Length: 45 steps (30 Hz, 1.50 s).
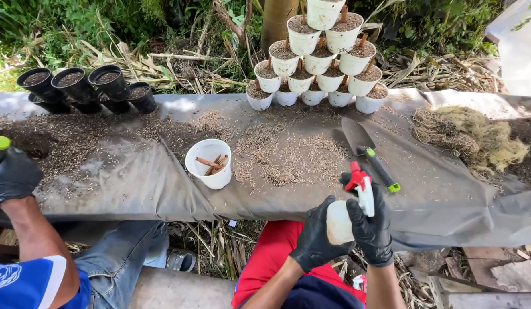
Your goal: Filling small plastic cups with soil, leveling it by hand, and watering to prepare for planting seedlings.
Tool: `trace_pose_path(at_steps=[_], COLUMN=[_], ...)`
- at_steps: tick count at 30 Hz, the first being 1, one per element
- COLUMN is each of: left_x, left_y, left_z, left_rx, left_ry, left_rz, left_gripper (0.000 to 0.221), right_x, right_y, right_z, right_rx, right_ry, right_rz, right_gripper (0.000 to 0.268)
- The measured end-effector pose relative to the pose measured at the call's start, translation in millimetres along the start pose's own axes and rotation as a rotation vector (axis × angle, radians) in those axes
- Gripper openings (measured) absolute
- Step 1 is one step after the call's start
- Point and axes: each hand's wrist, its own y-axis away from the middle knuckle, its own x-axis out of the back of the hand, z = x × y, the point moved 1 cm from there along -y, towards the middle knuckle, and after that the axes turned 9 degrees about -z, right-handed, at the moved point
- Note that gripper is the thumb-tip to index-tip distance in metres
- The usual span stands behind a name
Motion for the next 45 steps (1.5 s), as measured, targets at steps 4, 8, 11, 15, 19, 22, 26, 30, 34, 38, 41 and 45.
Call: trace_pose_path(at_steps=[4, 8, 11, 15, 19, 22, 26, 30, 34, 38, 41, 45], left_x=[-4, 4, 7, 4, 1, 1, -1, -19, -22, -33, -15, -47], left_y=[4, 3, 2, -1, -3, -14, -31, -47, -66, -77, -99, -102], left_z=[-20, -26, -22, -19, -20, -16, -3, -3, 20, 49, 92, 82], left_rx=[-0.014, -0.041, -0.013, 0.004, -0.008, -0.035, -0.06, -0.098, -0.118, -0.04, -0.071, -0.172], left_ry=[-0.048, -0.023, -0.033, 0.024, -0.015, -0.01, 0.003, -0.014, 0.049, 0.17, 0.324, 0.268], left_rz=[0.023, 0.01, 0.013, -0.03, -0.099, -0.138, -0.206, -0.201, -0.153, -0.126, -0.127, -0.057], left_gripper=[0.103, 0.106, 0.107, 0.112, 0.114, 0.115, 0.108, 0.108, 0.101, 0.087, 0.067, 0.066], right_x=[-14, -21, -16, -13, -14, -6, 12, 23, 39, 65, 88, 100], right_y=[5, 13, 8, 9, 20, 0, 20, -1, -12, -25, -39, -35], right_z=[-1, 10, 2, 18, 24, -4, 34, 24, 25, 23, 13, 9], right_rx=[-0.069, -0.198, -0.105, -0.057, -0.198, -0.035, -0.173, -0.147, -0.074, -0.121, 0.043, -0.153], right_ry=[-0.065, -0.107, -0.119, -0.111, -0.15, -0.07, 0.027, -0.108, 0.066, 0.109, 0.343, 0.087], right_rz=[0.031, 0.1, 0.014, 0.006, 0.199, 0.138, 0.257, 0.262, 0.194, 0.1, 0.084, 0.324], right_gripper=[0.047, 0.055, 0.067, 0.068, 0.046, 0.053, 0.057, 0.05, 0.055, 0.062, 0.052, 0.038])
